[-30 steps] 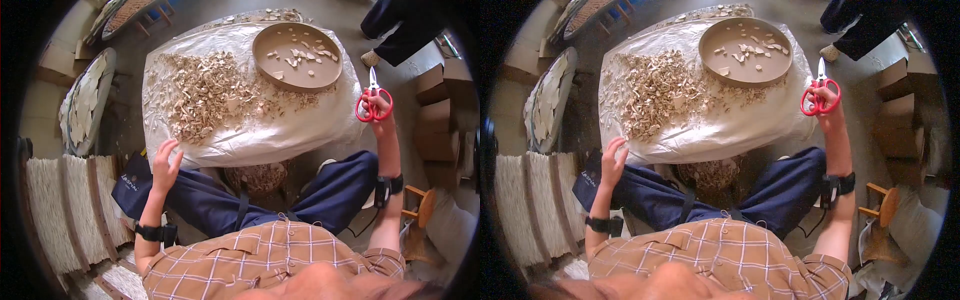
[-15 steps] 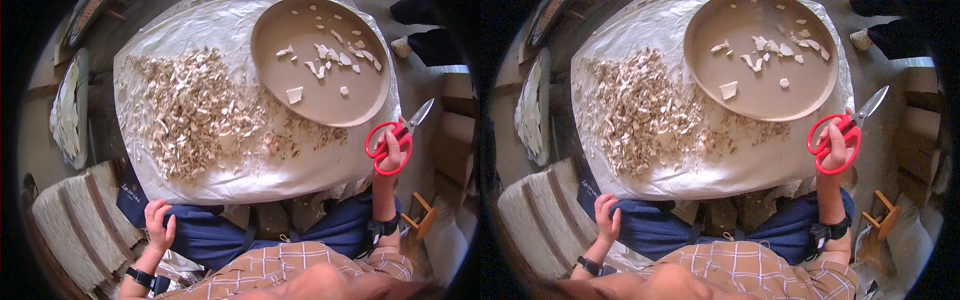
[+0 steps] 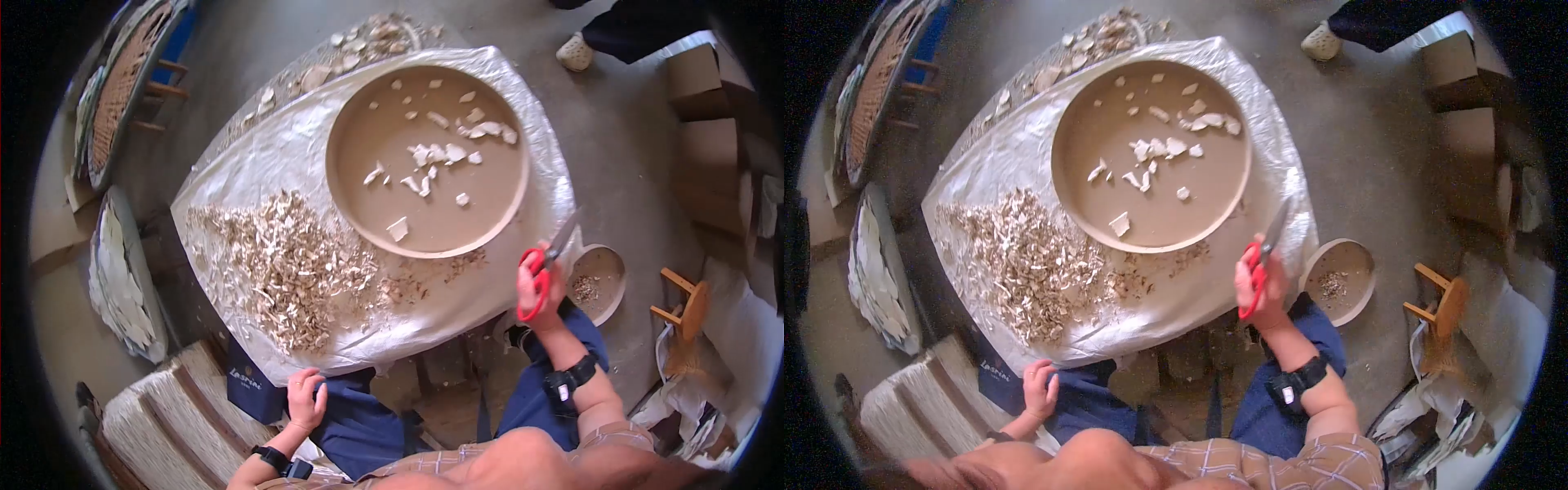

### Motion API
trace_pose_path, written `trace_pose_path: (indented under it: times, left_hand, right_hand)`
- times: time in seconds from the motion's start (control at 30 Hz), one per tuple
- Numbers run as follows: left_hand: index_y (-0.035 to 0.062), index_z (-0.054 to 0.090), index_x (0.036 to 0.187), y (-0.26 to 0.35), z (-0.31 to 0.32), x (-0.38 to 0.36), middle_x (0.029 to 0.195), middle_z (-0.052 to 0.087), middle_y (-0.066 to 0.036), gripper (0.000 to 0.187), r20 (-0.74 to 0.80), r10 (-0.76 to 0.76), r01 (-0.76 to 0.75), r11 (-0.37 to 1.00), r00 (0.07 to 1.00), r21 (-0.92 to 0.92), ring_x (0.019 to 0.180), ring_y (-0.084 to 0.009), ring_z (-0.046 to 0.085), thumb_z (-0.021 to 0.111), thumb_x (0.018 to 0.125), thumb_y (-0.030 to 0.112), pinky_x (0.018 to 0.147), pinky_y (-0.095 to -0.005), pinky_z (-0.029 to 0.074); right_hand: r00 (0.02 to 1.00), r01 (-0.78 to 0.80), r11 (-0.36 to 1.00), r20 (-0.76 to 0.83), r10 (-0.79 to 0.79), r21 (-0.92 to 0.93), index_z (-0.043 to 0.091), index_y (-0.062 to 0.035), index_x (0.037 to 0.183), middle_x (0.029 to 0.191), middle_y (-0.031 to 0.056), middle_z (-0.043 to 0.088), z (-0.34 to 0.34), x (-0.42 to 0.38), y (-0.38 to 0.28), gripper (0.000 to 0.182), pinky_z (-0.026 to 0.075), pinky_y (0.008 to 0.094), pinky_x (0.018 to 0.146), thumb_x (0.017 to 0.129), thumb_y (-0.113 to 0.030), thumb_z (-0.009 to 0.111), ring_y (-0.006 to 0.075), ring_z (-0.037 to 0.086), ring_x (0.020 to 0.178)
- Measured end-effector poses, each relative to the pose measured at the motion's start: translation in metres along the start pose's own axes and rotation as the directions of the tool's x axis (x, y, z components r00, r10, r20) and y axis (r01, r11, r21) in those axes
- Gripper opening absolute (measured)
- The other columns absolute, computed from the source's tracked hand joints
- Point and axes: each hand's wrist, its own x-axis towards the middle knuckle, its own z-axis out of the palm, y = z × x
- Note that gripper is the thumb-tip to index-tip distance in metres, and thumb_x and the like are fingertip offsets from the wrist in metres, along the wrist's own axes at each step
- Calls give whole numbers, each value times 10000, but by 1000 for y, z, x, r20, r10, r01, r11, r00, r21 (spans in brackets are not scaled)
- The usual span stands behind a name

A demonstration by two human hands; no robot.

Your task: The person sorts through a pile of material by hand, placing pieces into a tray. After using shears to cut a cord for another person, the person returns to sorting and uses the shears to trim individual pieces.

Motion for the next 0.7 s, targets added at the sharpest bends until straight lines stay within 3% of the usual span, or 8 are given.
trace_pose_path:
  times: [0.03,0.07,0.13,0.2,0.27,0.3,0.4,0.7]
  left_hand:
    - [50,536,835,4,1,0,946,532,-127,155,5,11,-11,1000,1000,2,899,-304,489,574,687,82,807,-389,376]
    - [51,538,838,9,1,0,943,532,-124,152,7,33,-33,999,999,4,898,-302,486,570,693,82,804,-387,377]
    - [57,540,830,18,3,-3,937,532,-110,143,10,43,-43,999,999,3,891,-294,488,574,695,90,804,-391,370]
    - [55,542,839,29,6,-5,955,534,-137,134,49,38,-41,998,998,43,925,-311,480,566,711,86,828,-403,361]
    - [76,554,811,46,12,-4,927,532,-84,123,97,132,-145,980,987,139,900,-269,486,586,716,149,822,-392,349]
    - [78,558,809,59,13,-7,925,534,-84,116,107,161,-176,973,981,148,898,-269,489,583,722,151,818,-388,354]
    - [76,565,809,123,14,1,918,544,-95,104,75,98,-94,994,992,-57,888,-274,504,570,744,157,797,-380,378]
    - [11,542,868,420,-90,131,834,556,-132,100,-221,295,-369,772,929,-517,786,-259,550,537,787,70,703,-310,427]
  right_hand:
    - [874,-428,682,79,480,592,451,-20,1100,801,27,513,-6,-9,0,324,448,271,597,780,-29,502,131,505,662]
    - [588,-524,-66,417,693,849,458,-14,1082,804,26,519,-11,-22,1,306,453,282,600,779,-24,501,147,514,656]
    - [990,-114,993,83,111,37,482,-23,1039,792,37,523,-15,-41,5,284,446,278,563,758,-5,520,162,518,626]
    - [786,-617,769,174,593,169,478,-41,1044,776,58,511,-24,-79,16,318,437,279,530,735,2,539,179,516,600]
    - [971,-220,963,127,201,157,452,-52,1079,763,65,503,-59,-49,-71,397,433,279,524,702,10,557,172,514,596]
    - [851,-500,840,299,431,211,429,-49,1104,761,58,504,-71,-66,-57,424,434,269,529,704,7,558,153,509,586]
    - [976,-213,972,75,206,100,430,-48,1104,755,54,505,-145,-3,-137,431,434,263,536,699,4,568,146,506,584]
    - [905,-423,859,83,417,289,445,-27,1058,743,7,472,-354,97,-242,312,419,238,563,775,-111,549,91,483,640]
